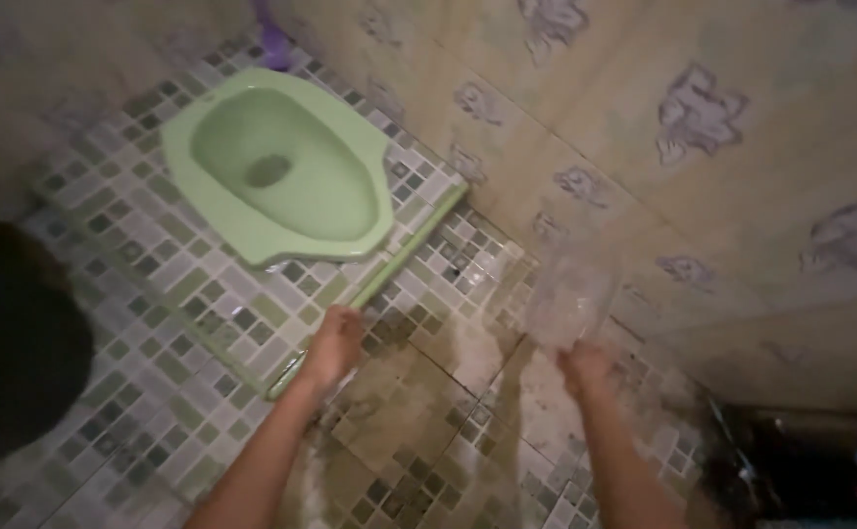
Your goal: The person prepares a cleaning solution by pouring liquids from two bottles into a plastic container, then repeatedly scoops water from a bucket and pours it into a squat toilet. The person handles the container and a scoop, moving between the bucket and the toilet.
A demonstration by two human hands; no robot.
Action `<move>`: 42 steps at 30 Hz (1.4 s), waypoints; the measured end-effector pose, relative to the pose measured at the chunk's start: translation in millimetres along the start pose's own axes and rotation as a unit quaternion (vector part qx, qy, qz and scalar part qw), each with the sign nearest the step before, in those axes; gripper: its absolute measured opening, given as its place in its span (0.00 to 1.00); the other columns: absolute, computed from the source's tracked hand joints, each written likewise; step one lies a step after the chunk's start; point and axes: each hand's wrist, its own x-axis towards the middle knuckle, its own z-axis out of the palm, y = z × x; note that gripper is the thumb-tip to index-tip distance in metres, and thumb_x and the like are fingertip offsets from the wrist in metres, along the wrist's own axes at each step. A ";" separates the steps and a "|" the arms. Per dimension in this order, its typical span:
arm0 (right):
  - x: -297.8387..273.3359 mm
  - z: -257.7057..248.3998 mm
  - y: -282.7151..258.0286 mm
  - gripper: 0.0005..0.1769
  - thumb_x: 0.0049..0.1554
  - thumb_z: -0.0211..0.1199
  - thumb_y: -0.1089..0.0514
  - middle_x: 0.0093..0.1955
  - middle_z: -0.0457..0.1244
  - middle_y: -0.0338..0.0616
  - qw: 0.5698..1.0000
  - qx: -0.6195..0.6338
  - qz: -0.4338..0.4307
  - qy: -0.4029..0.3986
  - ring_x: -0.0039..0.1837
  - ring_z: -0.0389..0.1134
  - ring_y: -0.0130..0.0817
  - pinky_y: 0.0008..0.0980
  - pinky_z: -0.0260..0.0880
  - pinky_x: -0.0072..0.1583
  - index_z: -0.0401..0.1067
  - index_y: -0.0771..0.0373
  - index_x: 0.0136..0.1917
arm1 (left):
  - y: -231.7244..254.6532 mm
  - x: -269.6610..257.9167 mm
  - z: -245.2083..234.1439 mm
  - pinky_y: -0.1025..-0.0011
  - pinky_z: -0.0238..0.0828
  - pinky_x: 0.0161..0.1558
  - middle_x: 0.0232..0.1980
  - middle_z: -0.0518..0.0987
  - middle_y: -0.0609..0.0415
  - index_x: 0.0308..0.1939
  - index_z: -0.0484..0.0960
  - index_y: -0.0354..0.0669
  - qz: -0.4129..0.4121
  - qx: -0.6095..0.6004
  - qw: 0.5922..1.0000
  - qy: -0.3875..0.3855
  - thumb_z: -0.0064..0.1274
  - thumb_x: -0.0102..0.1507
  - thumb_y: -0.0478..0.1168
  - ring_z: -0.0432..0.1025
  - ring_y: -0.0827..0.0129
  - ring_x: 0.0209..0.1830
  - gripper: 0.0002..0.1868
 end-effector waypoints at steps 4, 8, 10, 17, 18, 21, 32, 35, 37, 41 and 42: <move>-50.3 60.1 -26.8 0.22 0.66 0.50 0.37 0.62 0.65 0.50 0.961 0.165 -0.007 -0.224 0.62 0.69 0.49 0.45 0.70 0.62 0.75 0.44 0.64 | -52.4 17.3 66.8 0.65 0.71 0.49 0.42 0.80 0.48 0.51 0.77 0.38 -0.024 -0.258 0.961 -0.098 0.44 0.70 0.50 0.73 0.64 0.43 0.18; -77.2 113.7 -52.7 0.17 0.67 0.50 0.47 0.61 0.66 0.49 0.961 0.162 0.004 -0.223 0.63 0.69 0.47 0.40 0.71 0.62 0.74 0.44 0.64 | -77.6 24.0 122.1 0.68 0.70 0.45 0.39 0.77 0.53 0.49 0.76 0.39 0.058 -0.086 0.992 -0.076 0.46 0.68 0.45 0.71 0.70 0.40 0.14; -88.4 138.0 -61.7 0.16 0.67 0.51 0.52 0.60 0.67 0.48 0.962 0.160 0.007 -0.221 0.63 0.69 0.46 0.38 0.72 0.62 0.74 0.44 0.65 | -92.1 27.8 155.5 0.70 0.70 0.42 0.36 0.75 0.55 0.48 0.76 0.39 0.080 -0.105 0.988 -0.075 0.46 0.68 0.44 0.68 0.72 0.37 0.12; -129.2 184.5 -75.3 0.25 0.60 0.53 0.53 0.65 0.67 0.47 0.809 0.536 0.198 -0.137 0.64 0.68 0.50 0.47 0.66 0.55 0.65 0.46 0.71 | -72.9 15.6 179.6 0.71 0.67 0.32 0.31 0.74 0.57 0.44 0.72 0.40 -0.038 -0.113 0.981 -0.155 0.42 0.71 0.48 0.67 0.74 0.30 0.14; -128.7 186.8 -79.7 0.24 0.64 0.52 0.51 0.63 0.68 0.49 0.537 0.739 0.380 -0.143 0.65 0.70 0.51 0.48 0.61 0.53 0.62 0.54 0.73 | -66.5 11.6 177.2 0.71 0.67 0.32 0.31 0.74 0.58 0.44 0.72 0.40 -0.033 -0.110 0.981 -0.156 0.41 0.71 0.48 0.67 0.75 0.29 0.14; -122.7 188.4 -73.3 0.30 0.59 0.52 0.53 0.59 0.66 0.43 0.202 0.859 0.443 -0.160 0.60 0.69 0.50 0.50 0.70 0.54 0.55 0.51 0.75 | -56.9 10.3 172.8 0.67 0.63 0.30 0.29 0.71 0.56 0.44 0.73 0.37 -0.047 -0.142 0.973 -0.174 0.42 0.72 0.47 0.64 0.72 0.28 0.15; 21.6 71.9 -73.5 0.31 0.63 0.57 0.41 0.46 0.64 0.45 0.389 0.826 0.402 -0.066 0.45 0.65 0.39 0.40 0.69 0.49 0.68 0.71 0.65 | 14.3 33.8 100.3 0.65 0.68 0.38 0.38 0.76 0.51 0.51 0.75 0.42 0.025 -0.057 0.997 -0.053 0.46 0.69 0.49 0.69 0.70 0.36 0.15; 82.9 9.2 -87.0 0.29 0.64 0.54 0.41 0.46 0.66 0.46 0.337 0.881 0.326 -0.058 0.45 0.68 0.37 0.38 0.72 0.51 0.67 0.69 0.64 | 53.3 48.5 63.8 0.64 0.67 0.44 0.42 0.77 0.47 0.52 0.74 0.41 0.027 -0.111 0.992 -0.059 0.45 0.70 0.49 0.71 0.65 0.41 0.16; 113.8 -34.4 -100.5 0.28 0.64 0.55 0.42 0.45 0.66 0.48 0.345 0.899 0.264 -0.052 0.44 0.68 0.39 0.41 0.72 0.49 0.67 0.70 0.63 | 75.6 55.6 36.6 0.63 0.67 0.47 0.45 0.78 0.45 0.52 0.74 0.41 0.035 -0.056 0.998 -0.023 0.44 0.70 0.50 0.71 0.62 0.45 0.16; 168.6 -130.0 -138.8 0.33 0.65 0.51 0.35 0.44 0.65 0.47 0.402 0.877 0.241 -0.108 0.46 0.69 0.38 0.39 0.71 0.50 0.65 0.70 0.62 | 108.5 67.2 -33.0 0.61 0.67 0.55 0.50 0.79 0.39 0.53 0.73 0.41 0.032 -0.033 0.999 0.030 0.43 0.71 0.51 0.73 0.55 0.52 0.18; 180.7 -153.0 -149.2 0.35 0.65 0.52 0.34 0.44 0.66 0.47 0.412 0.872 0.234 -0.121 0.46 0.70 0.37 0.38 0.71 0.50 0.66 0.71 0.61 | 115.0 73.6 -50.7 0.61 0.67 0.57 0.52 0.79 0.38 0.54 0.73 0.41 0.029 -0.035 0.998 0.043 0.43 0.71 0.51 0.73 0.53 0.54 0.18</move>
